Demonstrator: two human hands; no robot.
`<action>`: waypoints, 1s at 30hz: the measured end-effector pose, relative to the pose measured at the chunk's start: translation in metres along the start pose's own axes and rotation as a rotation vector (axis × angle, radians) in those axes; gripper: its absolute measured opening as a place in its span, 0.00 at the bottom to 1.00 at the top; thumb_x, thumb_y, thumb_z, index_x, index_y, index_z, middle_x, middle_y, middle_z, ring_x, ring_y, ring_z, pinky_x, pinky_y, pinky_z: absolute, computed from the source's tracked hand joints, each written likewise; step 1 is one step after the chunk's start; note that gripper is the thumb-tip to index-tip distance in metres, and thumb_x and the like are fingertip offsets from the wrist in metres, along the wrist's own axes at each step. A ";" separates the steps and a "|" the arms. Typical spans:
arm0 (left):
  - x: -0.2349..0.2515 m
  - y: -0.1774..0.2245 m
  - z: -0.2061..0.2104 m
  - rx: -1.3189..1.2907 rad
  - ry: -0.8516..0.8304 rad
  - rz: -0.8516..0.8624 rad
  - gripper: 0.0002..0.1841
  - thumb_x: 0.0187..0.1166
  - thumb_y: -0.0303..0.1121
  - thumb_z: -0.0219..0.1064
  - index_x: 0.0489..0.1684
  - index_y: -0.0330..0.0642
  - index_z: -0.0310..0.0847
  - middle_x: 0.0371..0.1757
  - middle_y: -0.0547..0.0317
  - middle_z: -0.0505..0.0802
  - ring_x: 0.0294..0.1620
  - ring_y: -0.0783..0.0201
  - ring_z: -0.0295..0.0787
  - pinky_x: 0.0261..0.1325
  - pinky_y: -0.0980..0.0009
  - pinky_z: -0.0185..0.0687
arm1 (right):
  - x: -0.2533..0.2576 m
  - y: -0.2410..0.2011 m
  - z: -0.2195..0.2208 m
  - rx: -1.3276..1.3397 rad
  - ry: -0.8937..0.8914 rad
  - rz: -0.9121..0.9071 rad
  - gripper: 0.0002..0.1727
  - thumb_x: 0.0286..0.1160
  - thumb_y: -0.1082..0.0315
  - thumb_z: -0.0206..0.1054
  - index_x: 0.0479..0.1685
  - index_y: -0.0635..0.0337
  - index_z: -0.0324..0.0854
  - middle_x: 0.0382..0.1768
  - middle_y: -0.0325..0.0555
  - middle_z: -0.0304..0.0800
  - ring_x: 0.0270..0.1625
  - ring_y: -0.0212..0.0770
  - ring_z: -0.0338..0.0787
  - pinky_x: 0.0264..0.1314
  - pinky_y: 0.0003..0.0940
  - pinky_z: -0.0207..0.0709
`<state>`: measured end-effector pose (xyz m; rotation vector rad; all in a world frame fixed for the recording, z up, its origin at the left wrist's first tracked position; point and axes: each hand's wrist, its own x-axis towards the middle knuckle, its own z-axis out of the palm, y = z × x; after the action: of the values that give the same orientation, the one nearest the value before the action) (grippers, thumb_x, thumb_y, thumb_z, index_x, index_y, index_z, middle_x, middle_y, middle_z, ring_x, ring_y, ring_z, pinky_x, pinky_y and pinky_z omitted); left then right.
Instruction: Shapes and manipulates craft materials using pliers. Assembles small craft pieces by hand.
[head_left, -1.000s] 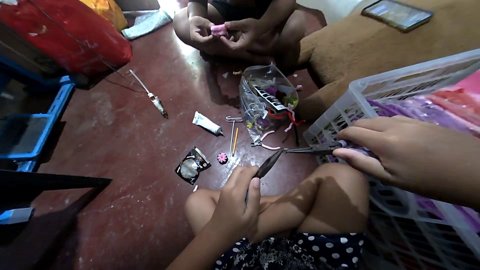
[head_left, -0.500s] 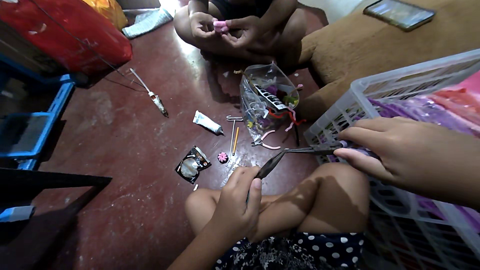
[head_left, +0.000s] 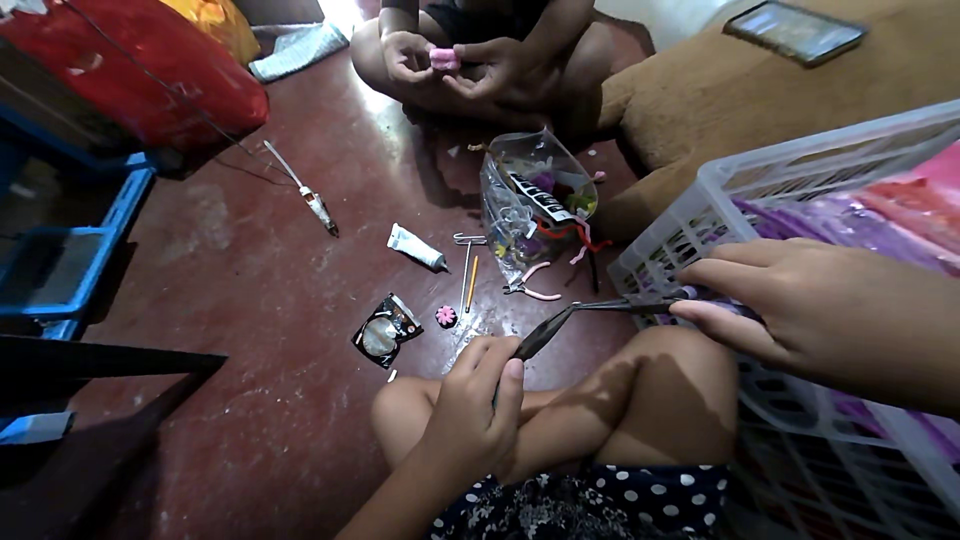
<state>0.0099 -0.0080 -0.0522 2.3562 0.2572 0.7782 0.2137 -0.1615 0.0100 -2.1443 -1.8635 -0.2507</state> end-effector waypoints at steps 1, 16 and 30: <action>0.000 0.000 0.000 0.002 -0.001 0.000 0.19 0.85 0.29 0.48 0.42 0.21 0.85 0.34 0.41 0.88 0.38 0.68 0.85 0.48 0.84 0.74 | 0.000 0.000 0.000 -0.002 -0.003 0.002 0.27 0.81 0.57 0.53 0.27 0.73 0.85 0.22 0.61 0.85 0.27 0.64 0.89 0.26 0.52 0.77; 0.002 -0.005 -0.006 0.351 0.038 0.099 0.18 0.82 0.33 0.51 0.35 0.29 0.87 0.31 0.43 0.90 0.34 0.47 0.88 0.34 0.57 0.74 | -0.003 0.000 -0.003 0.075 -0.092 0.018 0.28 0.81 0.55 0.52 0.26 0.71 0.86 0.19 0.56 0.82 0.27 0.60 0.89 0.26 0.50 0.76; 0.003 -0.021 -0.008 0.482 0.108 0.257 0.22 0.86 0.37 0.48 0.33 0.32 0.85 0.30 0.43 0.90 0.34 0.47 0.86 0.42 0.57 0.73 | 0.009 -0.005 -0.024 0.334 -0.445 0.177 0.26 0.88 0.59 0.55 0.23 0.66 0.83 0.14 0.41 0.73 0.20 0.32 0.75 0.24 0.29 0.62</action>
<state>0.0078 0.0137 -0.0591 2.8425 0.2063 1.0641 0.2115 -0.1608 0.0360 -2.2256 -1.7473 0.5787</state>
